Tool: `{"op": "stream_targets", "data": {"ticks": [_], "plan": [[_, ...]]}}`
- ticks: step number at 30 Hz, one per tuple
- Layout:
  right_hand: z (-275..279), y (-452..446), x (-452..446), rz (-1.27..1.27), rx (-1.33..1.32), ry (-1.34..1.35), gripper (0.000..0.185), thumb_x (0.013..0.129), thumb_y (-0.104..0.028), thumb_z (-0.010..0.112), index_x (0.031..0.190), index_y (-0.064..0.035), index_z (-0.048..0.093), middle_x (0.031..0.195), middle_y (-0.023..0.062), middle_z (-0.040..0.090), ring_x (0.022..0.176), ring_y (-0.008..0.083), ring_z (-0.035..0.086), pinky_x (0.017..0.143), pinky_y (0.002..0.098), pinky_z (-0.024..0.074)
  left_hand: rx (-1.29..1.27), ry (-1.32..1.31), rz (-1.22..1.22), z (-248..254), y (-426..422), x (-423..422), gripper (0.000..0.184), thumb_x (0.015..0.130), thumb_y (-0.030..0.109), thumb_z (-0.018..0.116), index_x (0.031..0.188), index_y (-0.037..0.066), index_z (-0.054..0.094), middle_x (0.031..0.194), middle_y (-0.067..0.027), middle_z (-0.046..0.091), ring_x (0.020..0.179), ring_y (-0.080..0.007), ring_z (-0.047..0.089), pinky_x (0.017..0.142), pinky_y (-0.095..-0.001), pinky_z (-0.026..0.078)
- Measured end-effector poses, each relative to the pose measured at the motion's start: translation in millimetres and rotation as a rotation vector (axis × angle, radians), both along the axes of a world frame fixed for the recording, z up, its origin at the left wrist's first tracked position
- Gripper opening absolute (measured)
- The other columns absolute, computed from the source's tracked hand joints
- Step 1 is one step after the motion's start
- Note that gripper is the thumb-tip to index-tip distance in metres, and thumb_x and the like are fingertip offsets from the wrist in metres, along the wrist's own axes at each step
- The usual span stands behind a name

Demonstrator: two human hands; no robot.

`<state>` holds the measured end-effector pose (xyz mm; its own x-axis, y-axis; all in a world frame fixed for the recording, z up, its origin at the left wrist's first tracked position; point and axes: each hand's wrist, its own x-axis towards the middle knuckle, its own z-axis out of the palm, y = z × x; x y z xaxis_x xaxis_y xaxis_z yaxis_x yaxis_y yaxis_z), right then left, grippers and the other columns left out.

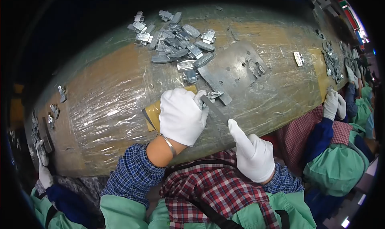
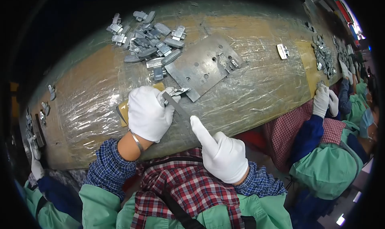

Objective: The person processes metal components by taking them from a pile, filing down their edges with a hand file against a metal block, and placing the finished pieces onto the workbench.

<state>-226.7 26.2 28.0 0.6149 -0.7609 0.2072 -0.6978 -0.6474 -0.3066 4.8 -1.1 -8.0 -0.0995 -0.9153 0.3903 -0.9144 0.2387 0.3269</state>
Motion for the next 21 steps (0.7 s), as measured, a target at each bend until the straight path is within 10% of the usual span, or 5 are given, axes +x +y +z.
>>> {"op": "stream_targets", "data": {"ticks": [21], "plan": [[-1.7, -34.8, 33.2, -0.054, -0.029, -0.035, 0.07, 0.087, -0.008, 0.065, 0.154, -0.0231, 0.055, 0.066, 0.0066, 0.049, 0.048, 0.0277, 0.058, 0.048, 0.0406, 0.0509, -0.01, -0.042, 0.02, 3.4, -0.6, -6.3, 0.017, 0.087, 0.023, 0.077, 0.085, 0.006, 0.073, 0.066, -0.0143, 0.058, 0.067, -0.0396, 0.059, 0.065, -0.0504, 0.045]]}}
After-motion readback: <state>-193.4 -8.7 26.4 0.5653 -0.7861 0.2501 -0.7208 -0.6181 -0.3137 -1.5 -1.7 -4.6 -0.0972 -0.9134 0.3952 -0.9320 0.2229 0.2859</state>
